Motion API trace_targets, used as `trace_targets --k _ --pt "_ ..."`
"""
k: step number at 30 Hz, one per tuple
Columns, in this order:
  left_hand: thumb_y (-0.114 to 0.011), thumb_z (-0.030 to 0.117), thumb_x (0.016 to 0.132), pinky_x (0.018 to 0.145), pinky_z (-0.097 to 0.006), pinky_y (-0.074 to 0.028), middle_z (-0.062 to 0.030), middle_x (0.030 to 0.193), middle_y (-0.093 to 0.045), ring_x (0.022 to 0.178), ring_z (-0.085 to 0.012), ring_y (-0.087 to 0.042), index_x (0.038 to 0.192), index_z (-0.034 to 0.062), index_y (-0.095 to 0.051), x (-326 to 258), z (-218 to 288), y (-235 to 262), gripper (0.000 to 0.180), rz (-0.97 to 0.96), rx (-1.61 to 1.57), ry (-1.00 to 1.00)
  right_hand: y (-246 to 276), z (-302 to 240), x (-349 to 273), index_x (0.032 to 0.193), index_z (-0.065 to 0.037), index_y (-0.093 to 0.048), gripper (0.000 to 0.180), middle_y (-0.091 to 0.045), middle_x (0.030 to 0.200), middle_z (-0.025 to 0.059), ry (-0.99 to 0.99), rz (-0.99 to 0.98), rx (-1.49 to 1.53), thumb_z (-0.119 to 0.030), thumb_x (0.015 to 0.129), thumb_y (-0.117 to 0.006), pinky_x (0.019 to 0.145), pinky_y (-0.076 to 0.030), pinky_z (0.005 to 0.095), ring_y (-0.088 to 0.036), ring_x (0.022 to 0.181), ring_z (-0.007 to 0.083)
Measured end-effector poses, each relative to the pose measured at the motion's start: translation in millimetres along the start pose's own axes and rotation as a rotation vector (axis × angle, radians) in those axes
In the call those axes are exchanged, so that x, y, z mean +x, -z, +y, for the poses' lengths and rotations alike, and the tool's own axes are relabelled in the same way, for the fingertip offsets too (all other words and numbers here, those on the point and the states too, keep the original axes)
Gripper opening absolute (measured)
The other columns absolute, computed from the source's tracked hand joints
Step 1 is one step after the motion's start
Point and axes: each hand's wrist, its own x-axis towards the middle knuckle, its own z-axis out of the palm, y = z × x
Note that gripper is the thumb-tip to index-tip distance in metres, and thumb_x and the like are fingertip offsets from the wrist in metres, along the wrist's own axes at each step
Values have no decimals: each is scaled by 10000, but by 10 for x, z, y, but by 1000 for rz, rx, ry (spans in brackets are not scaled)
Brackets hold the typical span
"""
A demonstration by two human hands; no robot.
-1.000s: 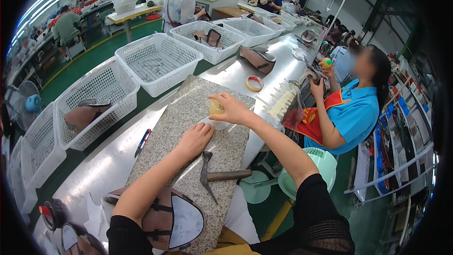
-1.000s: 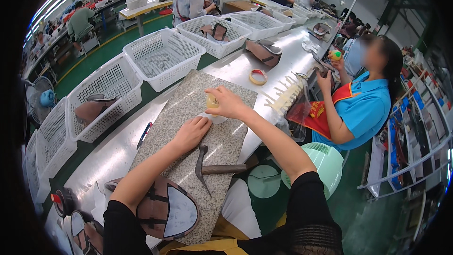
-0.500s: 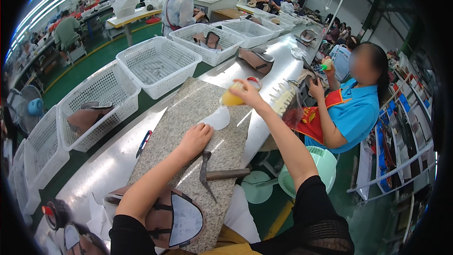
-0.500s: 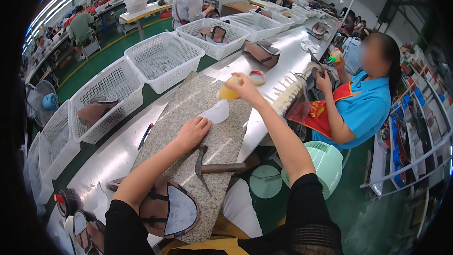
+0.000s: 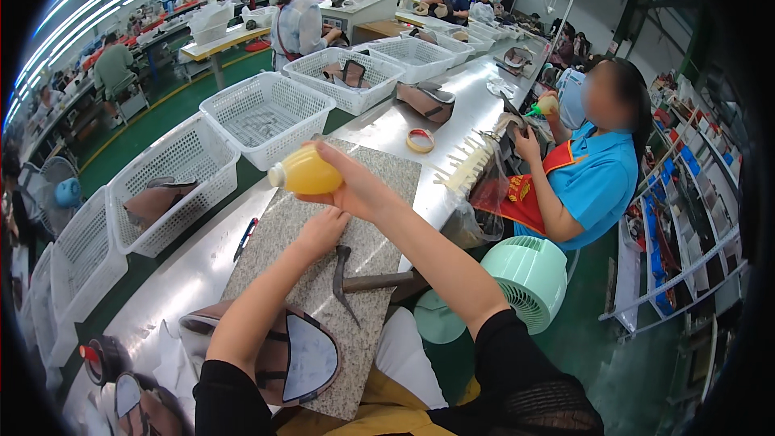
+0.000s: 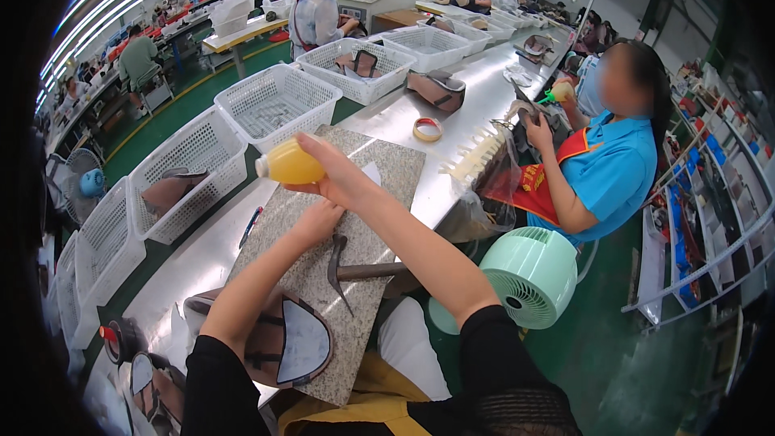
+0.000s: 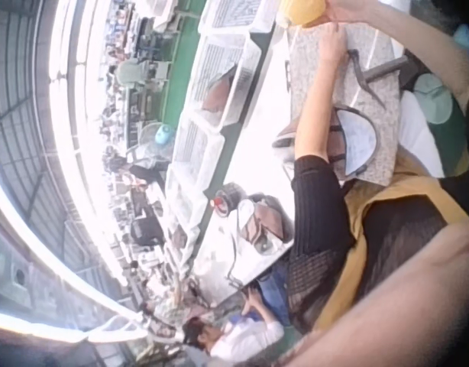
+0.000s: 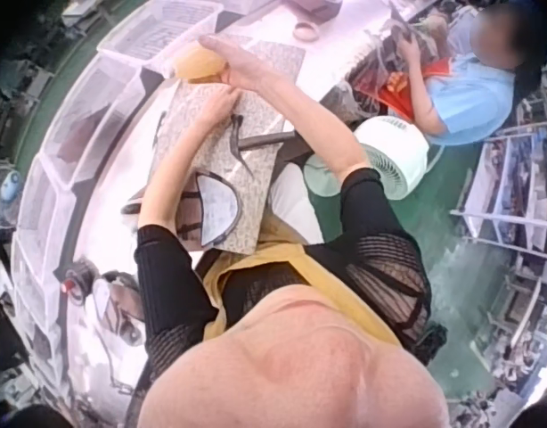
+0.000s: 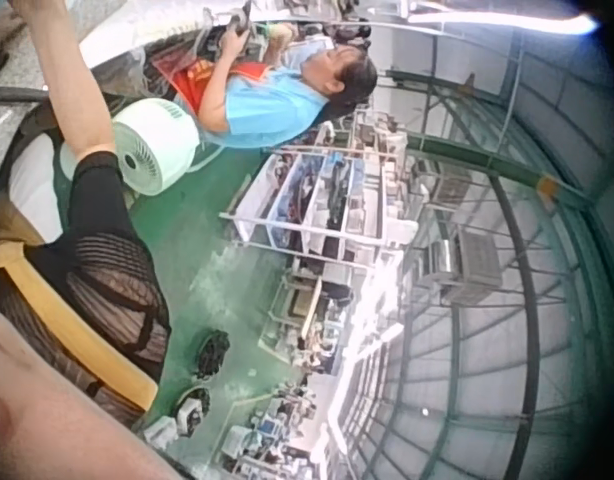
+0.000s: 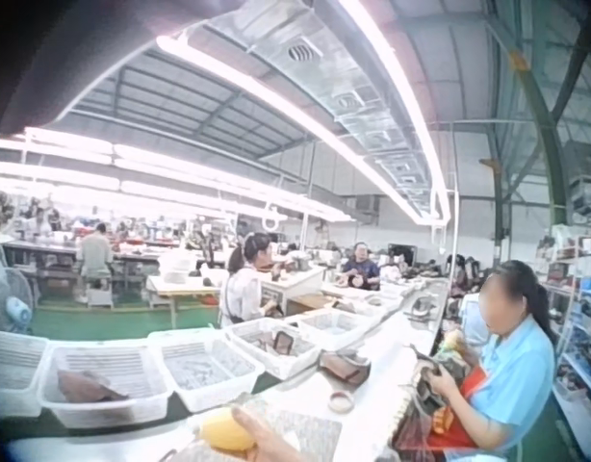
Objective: The person uses a hammer to secure components on a brown bag-like item at a factory workstation. They repeatedly position the item, strike it with the hammer, and then apply a yellow substance from a small container onto the item's surface.
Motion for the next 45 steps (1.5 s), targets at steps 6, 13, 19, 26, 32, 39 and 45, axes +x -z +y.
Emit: trace_targets --k 6,13,19,26,32,39,45 --pt "-512 42 816 873 -412 -478 -135 1082 -610 1031 -323 -582 1070 79 -631 -488 32 538 282 -80 -79 161 297 384 -840 1404 -127 -359 559 -491 1308 84 -103 63 169 -445 960 -477 957 -496 443 -518 1193 242" --pt "-620 277 858 890 -392 -464 -127 1126 -617 1020 -311 -591 1115 91 -636 -1881 186 1515 317 -240 -335 255 327 1019 -1706 1403 -121 -365 570 -509 1272 78 -316 -67 274 -445 950 -489 935 -506 461 -543 1158 251" --pt "-673 461 799 1052 -451 -330 -98 1275 -555 1243 -285 -463 1183 132 -624 -2537 693 1723 508 -264 -289 99 509 1367 -1567 1374 -105 -408 534 -552 1207 121 -264 -7 377 -440 962 -465 953 -492 468 -567 1105 275" --pt "-675 542 753 1104 -531 -223 -73 1379 -459 1359 -309 -313 1234 178 -595 -2801 754 1310 609 -240 -26 155 513 1383 -1195 1314 -97 -441 496 -524 1241 109 -199 102 358 -437 957 -490 947 -499 453 -541 1136 260" --pt "-736 396 727 1063 -413 -351 -121 1338 -465 1330 -325 -345 1180 129 -605 -2830 803 1119 542 -87 37 59 444 1298 -1360 1283 -93 -461 487 -537 1218 114 -168 168 434 -445 949 -506 916 -524 413 -568 1086 272" --pt "-741 346 731 1048 -391 -374 -115 1337 -462 1328 -325 -347 1172 126 -607 -2852 809 1046 511 -66 22 101 345 1199 -1666 1366 -84 -400 585 -537 1216 155 -168 152 447 -493 953 -459 897 -538 393 -576 1079 308" --pt "-743 317 736 1050 -423 -364 -146 1367 -432 1317 -353 -356 1206 157 -596 -2846 823 1286 518 26 22 151 235 1065 -1802 1388 -78 -368 610 -506 1263 198 -144 106 438 -492 950 -462 893 -539 408 -550 1136 349"
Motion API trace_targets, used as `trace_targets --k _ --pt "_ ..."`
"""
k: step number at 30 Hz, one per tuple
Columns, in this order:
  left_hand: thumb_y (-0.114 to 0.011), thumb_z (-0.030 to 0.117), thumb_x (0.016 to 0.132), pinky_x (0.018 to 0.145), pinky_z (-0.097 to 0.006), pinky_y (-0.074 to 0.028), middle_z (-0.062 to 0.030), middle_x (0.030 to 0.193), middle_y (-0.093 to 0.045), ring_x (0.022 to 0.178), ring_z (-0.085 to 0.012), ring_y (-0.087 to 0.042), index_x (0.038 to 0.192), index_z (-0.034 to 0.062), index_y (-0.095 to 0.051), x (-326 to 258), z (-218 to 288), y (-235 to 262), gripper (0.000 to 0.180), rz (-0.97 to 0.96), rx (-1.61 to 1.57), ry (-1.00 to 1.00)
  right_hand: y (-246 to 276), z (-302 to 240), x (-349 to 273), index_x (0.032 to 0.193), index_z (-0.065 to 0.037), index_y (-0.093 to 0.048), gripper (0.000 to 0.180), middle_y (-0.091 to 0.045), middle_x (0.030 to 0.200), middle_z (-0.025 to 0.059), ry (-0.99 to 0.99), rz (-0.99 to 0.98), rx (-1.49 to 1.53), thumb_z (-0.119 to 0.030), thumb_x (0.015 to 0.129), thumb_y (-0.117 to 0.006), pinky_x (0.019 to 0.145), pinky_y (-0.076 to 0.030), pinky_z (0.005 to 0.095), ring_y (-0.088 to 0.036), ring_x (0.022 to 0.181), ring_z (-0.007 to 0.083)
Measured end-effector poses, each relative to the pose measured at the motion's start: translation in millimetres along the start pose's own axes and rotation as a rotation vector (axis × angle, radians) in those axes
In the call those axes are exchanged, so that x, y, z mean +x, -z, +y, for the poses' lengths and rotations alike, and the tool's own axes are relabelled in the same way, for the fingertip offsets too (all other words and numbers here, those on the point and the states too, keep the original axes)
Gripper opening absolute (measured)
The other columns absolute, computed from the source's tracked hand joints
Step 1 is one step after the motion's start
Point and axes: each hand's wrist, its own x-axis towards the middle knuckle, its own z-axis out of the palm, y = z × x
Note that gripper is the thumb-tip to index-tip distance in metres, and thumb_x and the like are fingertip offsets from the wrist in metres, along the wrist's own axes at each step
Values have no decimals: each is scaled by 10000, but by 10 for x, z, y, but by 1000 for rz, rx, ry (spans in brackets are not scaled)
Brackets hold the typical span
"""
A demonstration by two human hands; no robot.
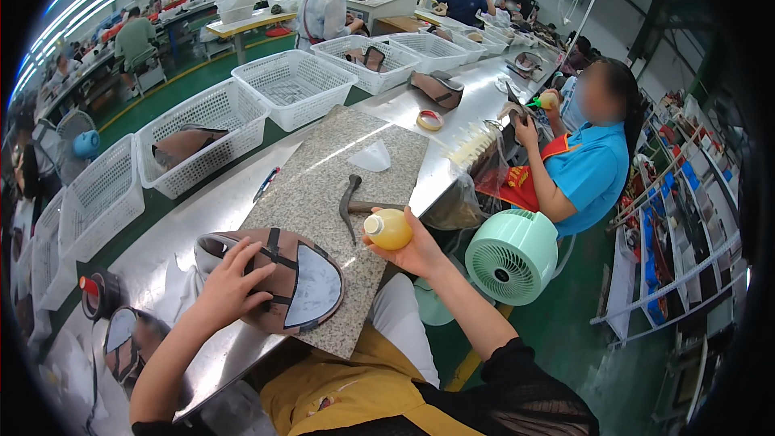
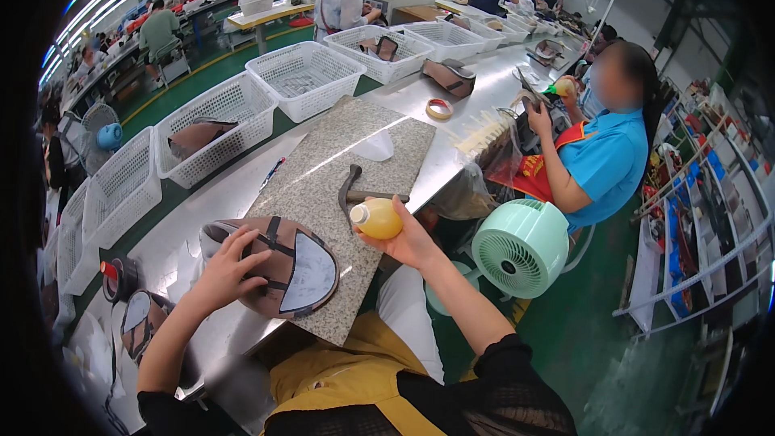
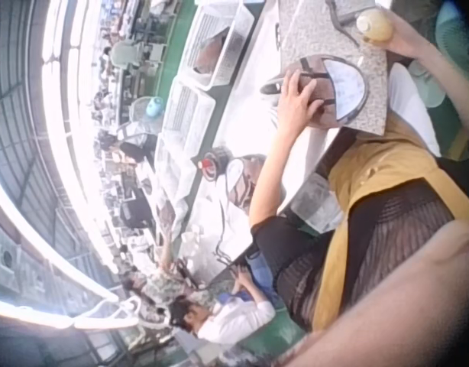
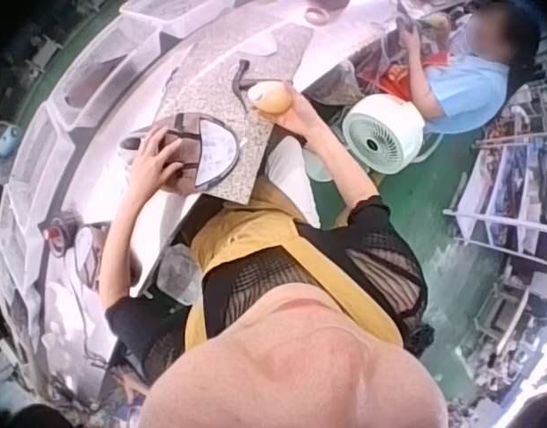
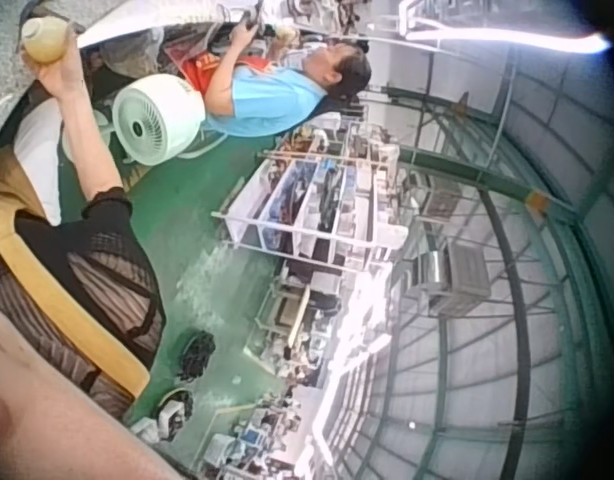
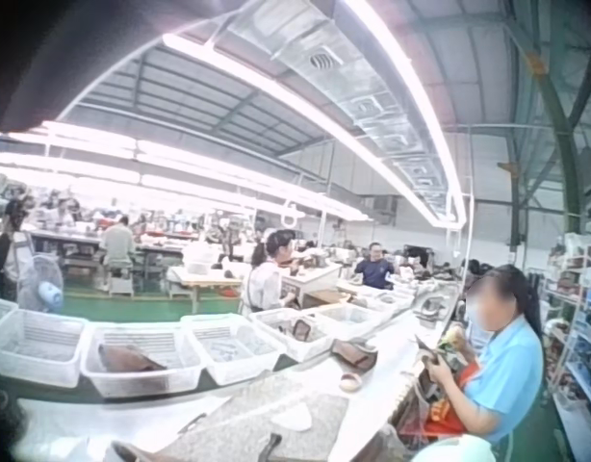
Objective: The person uses a hammer to secure components on a brown bag-like item at a factory workstation. They repeatedly position the item, strike it with the hammer, and then apply a yellow substance from a small container onto the item's surface.
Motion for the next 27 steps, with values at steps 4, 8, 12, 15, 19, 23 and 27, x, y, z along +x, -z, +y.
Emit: trace_targets --k 4,8,12,15,19,23,27 --pt "-758 350 715 1041 -448 -350 -155 1399 -399 1288 -357 -387 1304 221 -528 -84 -5 201 645 -187 -61 200 -294 -404 -188 1424 -77 -304 668 -459 1319 237 103 -81 -136 -488 932 -494 895 -534 434 -517 1183 381" --pt "-740 295 737 976 -429 -406 -140 1278 -525 1146 -345 -523 1346 204 -471 -54 31 258 672 -332 -48 236 -342 -944 -429 1416 -66 -328 765 -471 1314 220 182 -191 -275 -432 835 -665 921 -508 408 -531 1168 351" --pt "-720 238 753 840 -414 -478 -125 1092 -632 986 -330 -612 1349 168 -453 -114 -18 126 656 -271 -153 251 -311 -944 -422 1281 -47 -498 649 -554 1202 132 310 444 -1921 -289 740 -763 968 -416 311 -568 1067 241" --pt "-691 212 779 746 -423 -502 -143 1057 -636 927 -342 -620 1321 134 -461 -136 -5 -80 594 -58 -243 202 102 -955 -463 1269 -35 -476 632 -577 1092 167 574 529 -1803 -286 764 -761 890 -469 351 -587 1008 244" --pt "-664 255 810 733 -419 -506 -170 992 -635 903 -353 -619 1259 64 -485 -74 207 -182 520 -102 -207 206 -152 -703 -477 1278 -4 -464 576 -578 1086 122 528 424 -1442 -217 814 -731 857 -485 304 -583 991 183" --pt "-690 457 757 709 -363 -479 -81 864 -621 843 -261 -599 1188 134 -571 -55 296 55 551 -102 154 146 -409 -632 -362 1300 -34 -450 608 -578 1086 90 456 320 -1314 -234 807 -744 858 -462 281 -565 1000 145" --pt "-695 425 753 754 -354 -446 -59 962 -591 941 -245 -551 1133 160 -608 171 370 69 471 14 174 186 -819 -709 105 1296 -46 -445 656 -556 1116 116 620 165 -1340 -293 775 -759 890 -467 334 -573 1020 218"
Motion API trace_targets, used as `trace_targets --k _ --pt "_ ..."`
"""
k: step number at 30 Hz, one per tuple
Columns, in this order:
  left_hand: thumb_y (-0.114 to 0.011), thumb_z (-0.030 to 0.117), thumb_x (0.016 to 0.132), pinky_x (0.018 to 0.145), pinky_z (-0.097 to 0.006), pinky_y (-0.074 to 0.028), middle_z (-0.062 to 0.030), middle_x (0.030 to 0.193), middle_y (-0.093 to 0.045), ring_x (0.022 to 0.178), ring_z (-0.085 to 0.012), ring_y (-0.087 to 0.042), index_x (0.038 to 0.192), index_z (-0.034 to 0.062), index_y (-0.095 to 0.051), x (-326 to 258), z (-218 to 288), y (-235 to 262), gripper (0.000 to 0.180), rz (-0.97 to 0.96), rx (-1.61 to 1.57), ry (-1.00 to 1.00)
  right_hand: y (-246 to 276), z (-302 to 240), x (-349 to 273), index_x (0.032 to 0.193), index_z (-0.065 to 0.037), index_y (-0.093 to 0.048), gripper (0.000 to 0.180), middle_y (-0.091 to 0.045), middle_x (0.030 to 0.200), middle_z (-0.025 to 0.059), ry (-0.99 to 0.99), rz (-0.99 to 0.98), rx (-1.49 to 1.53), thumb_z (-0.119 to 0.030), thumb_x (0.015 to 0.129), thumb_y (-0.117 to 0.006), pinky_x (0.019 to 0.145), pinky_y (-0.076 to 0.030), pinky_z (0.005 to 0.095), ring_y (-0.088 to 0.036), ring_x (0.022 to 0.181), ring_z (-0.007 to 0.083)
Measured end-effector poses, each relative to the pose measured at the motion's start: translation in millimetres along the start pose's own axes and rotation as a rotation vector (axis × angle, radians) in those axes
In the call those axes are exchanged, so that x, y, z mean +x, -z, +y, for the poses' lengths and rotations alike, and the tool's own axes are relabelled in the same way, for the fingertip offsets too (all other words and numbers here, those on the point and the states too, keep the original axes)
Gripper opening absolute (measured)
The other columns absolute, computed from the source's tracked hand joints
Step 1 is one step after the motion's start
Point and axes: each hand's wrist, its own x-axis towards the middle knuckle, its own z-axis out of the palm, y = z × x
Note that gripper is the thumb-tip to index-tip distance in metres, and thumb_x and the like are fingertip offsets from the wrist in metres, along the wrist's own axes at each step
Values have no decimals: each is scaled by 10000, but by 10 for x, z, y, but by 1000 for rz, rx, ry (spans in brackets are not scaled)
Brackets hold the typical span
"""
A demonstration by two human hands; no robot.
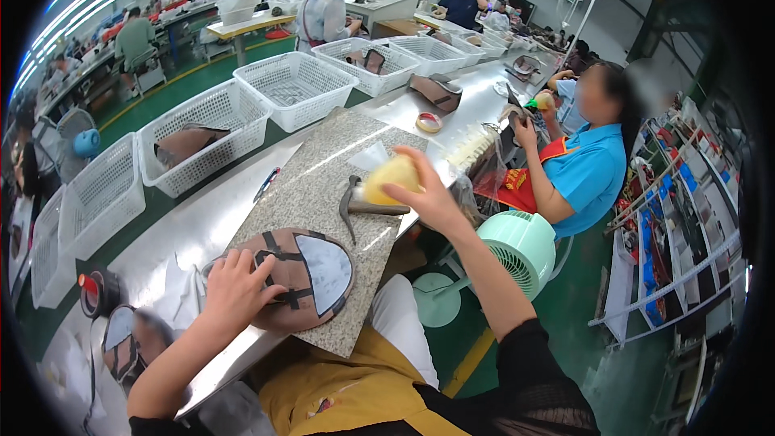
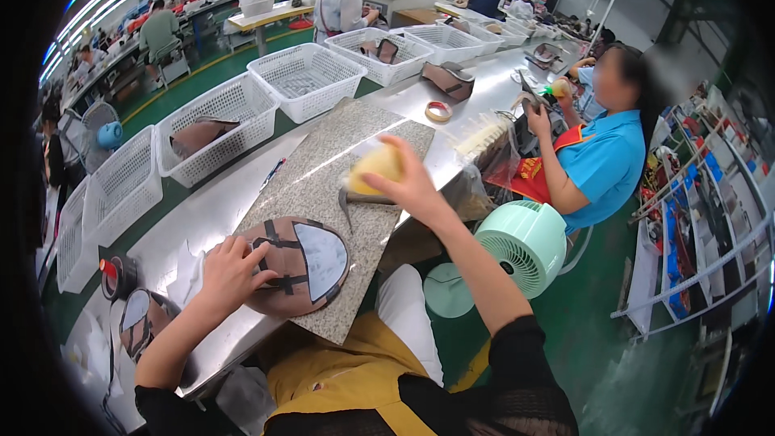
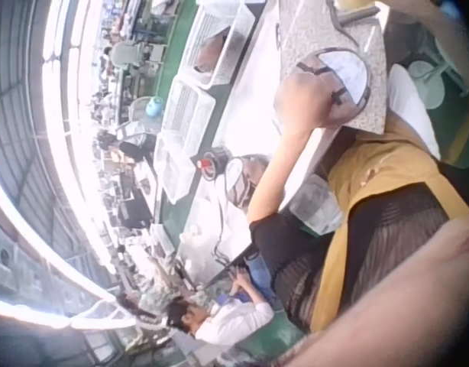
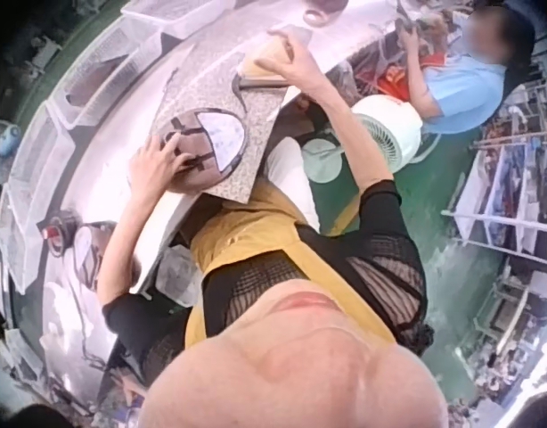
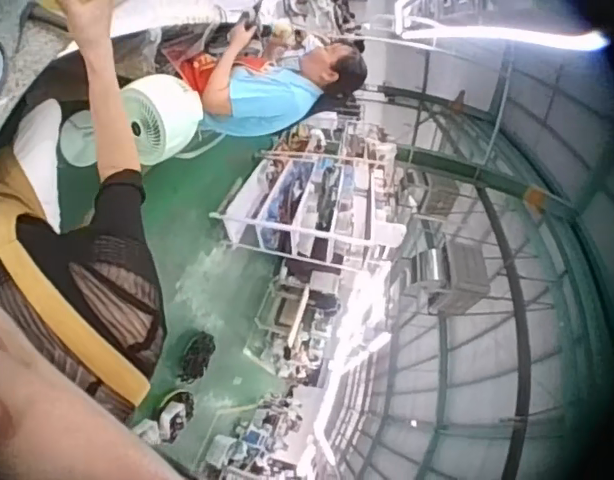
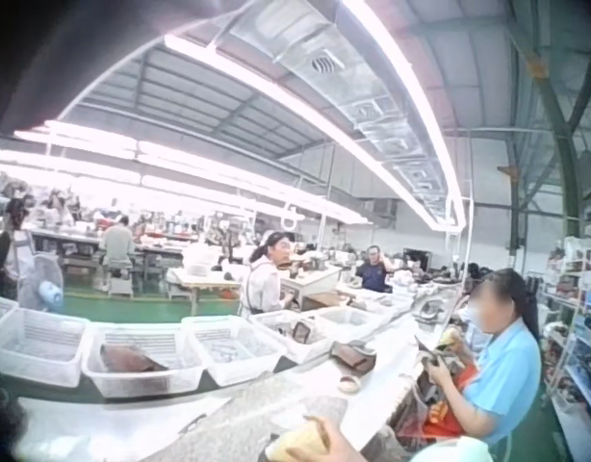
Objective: The person uses a hammer to secure components on a brown bag-like item at a factory workstation. They repeatedly position the item, strike it with the hammer, and then apply a yellow substance from a small container onto the item's surface.
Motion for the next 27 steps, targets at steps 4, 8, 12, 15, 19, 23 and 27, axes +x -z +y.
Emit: trace_targets --k 4,8,12,15,19,23,27 --pt "-689 367 766 851 -378 -420 -73 1102 -571 1045 -253 -519 1094 149 -628 90 -66 -201 399 97 -30 -159 -504 -307 718 1278 -65 -466 691 -531 1154 172 419 -42 -447 -375 737 -766 896 -477 382 -570 1038 310" --pt "-643 404 818 1019 -458 -337 -87 1207 -556 1175 -282 -480 1080 140 -643 82 -137 -264 372 56 -123 -199 54 -453 1358 1227 -75 -510 714 -530 1158 193 148 99 -1089 -440 680 -788 869 -497 426 -568 1047 347" --pt "-596 484 845 1048 -486 -307 -101 1225 -559 1218 -287 -460 1081 142 -662 51 -237 -380 421 3 -203 -189 -164 -319 1265 1249 -79 -501 812 -541 1132 198 106 -352 -858 -560 650 -763 899 -487 419 -560 1089 353" --pt "-583 501 849 1046 -473 -319 -109 1228 -561 1220 -290 -470 1084 139 -666 86 -224 -424 440 -46 -254 -178 -582 -517 1380 1294 -65 -478 828 -536 1165 208 157 -314 -578 -549 677 -742 948 -447 397 -557 1087 343" --pt "-575 494 855 1041 -458 -335 -117 1225 -569 1214 -289 -479 1082 137 -667 121 -184 -493 433 -14 -269 -211 -99 -242 1768 1309 -41 -462 859 -544 1184 209 178 -9 -836 -562 683 -734 933 -454 383 -572 1057 328" --pt "-571 496 856 1042 -462 -336 -122 1222 -572 1216 -287 -480 1081 134 -667 6 -269 -531 437 -22 -235 -176 77 -392 1027 1320 -35 -455 840 -568 1152 185 -227 -532 -541 -562 719 -715 887 -475 357 -582 1036 282" --pt "-570 506 853 1049 -462 -329 -124 1224 -570 1216 -289 -480 1090 119 -662 30 -253 -551 463 -11 -251 -200 -40 -323 431 1346 -88 -422 735 -544 1172 108 -393 -472 -37 -471 787 -706 805 -546 322 -574 1055 193"
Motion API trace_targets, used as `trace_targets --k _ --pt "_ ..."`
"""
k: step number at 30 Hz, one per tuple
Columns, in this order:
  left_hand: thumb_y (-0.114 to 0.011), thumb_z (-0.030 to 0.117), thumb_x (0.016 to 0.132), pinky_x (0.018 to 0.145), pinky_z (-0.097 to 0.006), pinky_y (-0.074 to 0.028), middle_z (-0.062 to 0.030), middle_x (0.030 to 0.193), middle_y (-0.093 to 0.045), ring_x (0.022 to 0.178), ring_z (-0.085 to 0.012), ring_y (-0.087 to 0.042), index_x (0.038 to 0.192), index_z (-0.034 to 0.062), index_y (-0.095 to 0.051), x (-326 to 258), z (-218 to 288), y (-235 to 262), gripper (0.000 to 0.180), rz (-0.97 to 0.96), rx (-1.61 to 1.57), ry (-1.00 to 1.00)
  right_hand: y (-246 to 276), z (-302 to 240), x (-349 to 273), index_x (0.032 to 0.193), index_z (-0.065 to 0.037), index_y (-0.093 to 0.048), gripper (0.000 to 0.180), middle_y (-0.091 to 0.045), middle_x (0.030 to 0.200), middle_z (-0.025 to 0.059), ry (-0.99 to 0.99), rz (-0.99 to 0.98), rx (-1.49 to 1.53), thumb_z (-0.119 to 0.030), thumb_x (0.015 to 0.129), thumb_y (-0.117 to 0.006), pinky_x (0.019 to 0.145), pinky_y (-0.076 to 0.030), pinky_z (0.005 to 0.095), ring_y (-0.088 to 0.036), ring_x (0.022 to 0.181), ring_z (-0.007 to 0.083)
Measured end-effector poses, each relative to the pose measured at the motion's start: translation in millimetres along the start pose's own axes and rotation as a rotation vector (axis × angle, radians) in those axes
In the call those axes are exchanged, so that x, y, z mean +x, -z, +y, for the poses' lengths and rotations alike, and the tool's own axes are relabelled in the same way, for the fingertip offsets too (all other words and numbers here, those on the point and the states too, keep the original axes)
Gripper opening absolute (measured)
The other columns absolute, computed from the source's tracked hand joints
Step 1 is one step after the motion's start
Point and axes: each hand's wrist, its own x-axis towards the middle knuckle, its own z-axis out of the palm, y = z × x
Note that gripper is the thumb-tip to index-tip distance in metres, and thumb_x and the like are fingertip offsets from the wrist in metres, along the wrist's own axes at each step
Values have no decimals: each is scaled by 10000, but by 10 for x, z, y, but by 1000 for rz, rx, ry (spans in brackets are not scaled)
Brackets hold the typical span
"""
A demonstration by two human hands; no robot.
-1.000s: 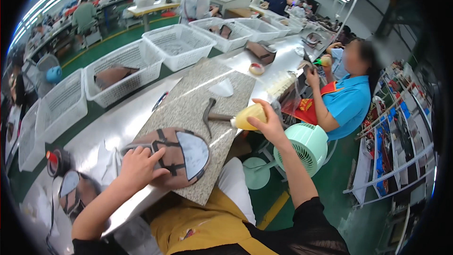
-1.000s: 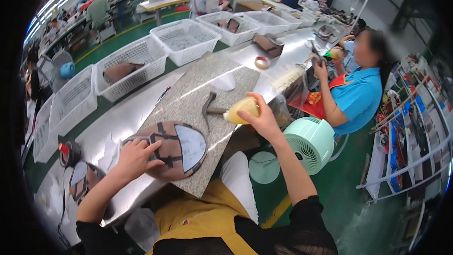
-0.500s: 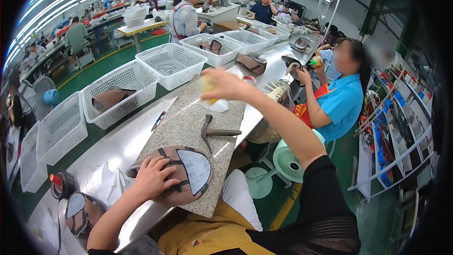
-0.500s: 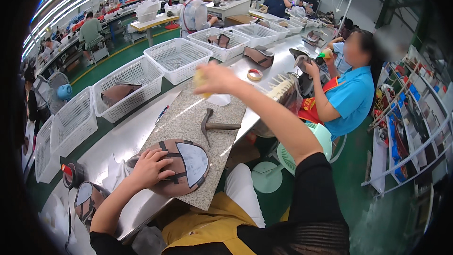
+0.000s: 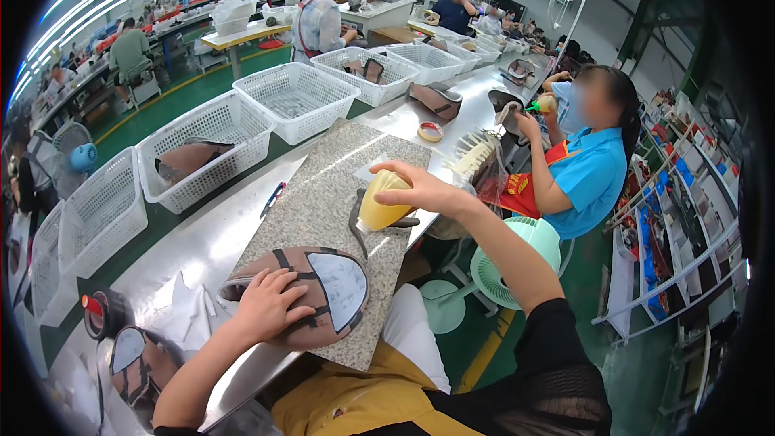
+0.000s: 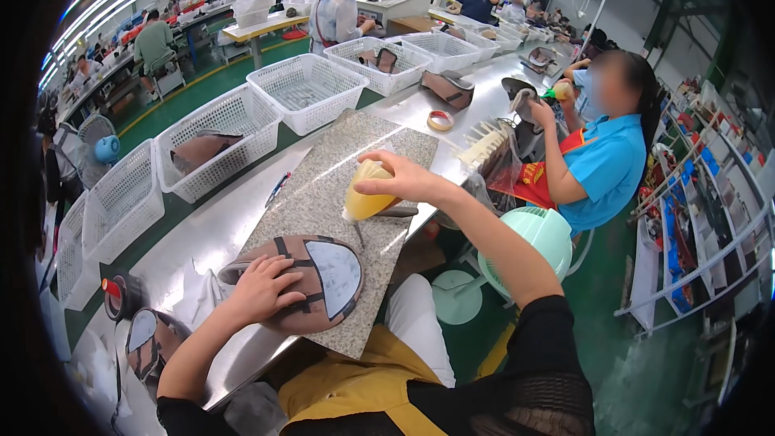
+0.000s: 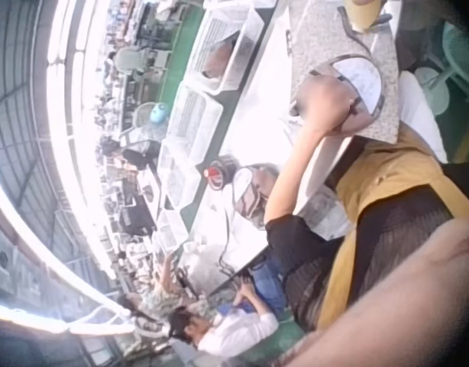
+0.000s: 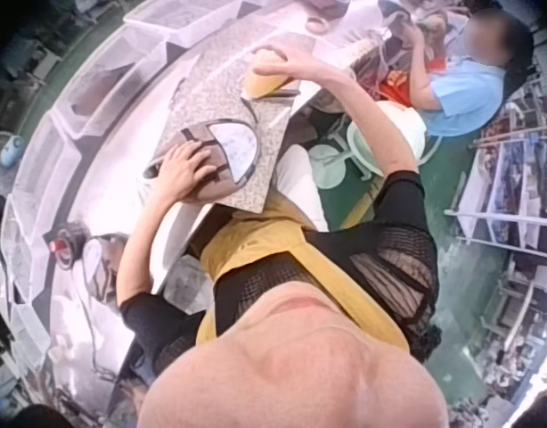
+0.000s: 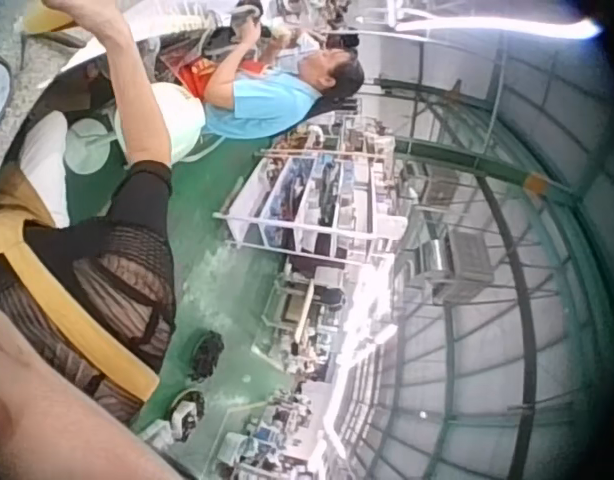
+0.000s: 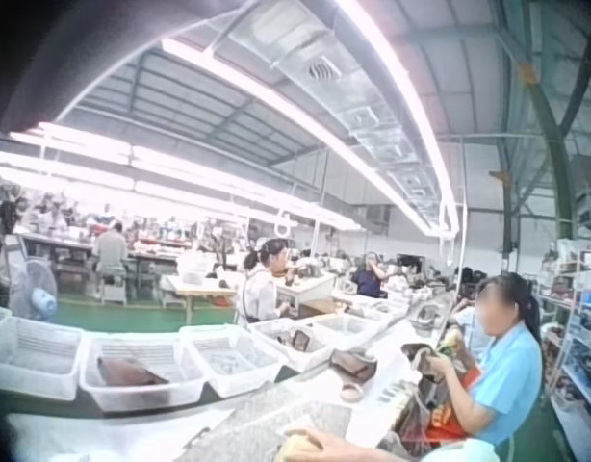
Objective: The person uses a hammer to secure components on a brown bag-like item at a factory workstation. They repeatedly position the item, strike it with the hammer, and then apply a yellow substance from a small container onto the item's surface.
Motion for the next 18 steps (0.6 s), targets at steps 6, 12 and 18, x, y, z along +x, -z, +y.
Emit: trace_targets --k 6,12,18 --pt "-577 506 850 1056 -454 -324 -127 1229 -566 1217 -296 -478 1097 101 -657 29 39 24 481 5 23 -23 -20 133 -32 1341 -55 -400 707 -525 1195 117 16 52 214 -447 828 -688 825 -566 338 -570 1091 204" --pt "-603 500 827 1044 -450 -340 -137 1234 -556 1196 -306 -492 1081 105 -653 15 -12 -35 472 46 12 -52 -130 353 -71 1352 -99 -396 637 -519 1211 66 -14 19 467 -418 866 -655 866 -530 362 -548 1116 188" --pt "-616 419 835 1012 -452 -373 -151 1256 -535 1154 -339 -501 1099 101 -624 1 -110 -142 413 1 12 -61 -660 457 -274 1312 -74 -423 632 -569 1114 84 45 143 231 -238 794 -745 859 -484 307 -580 1019 193"
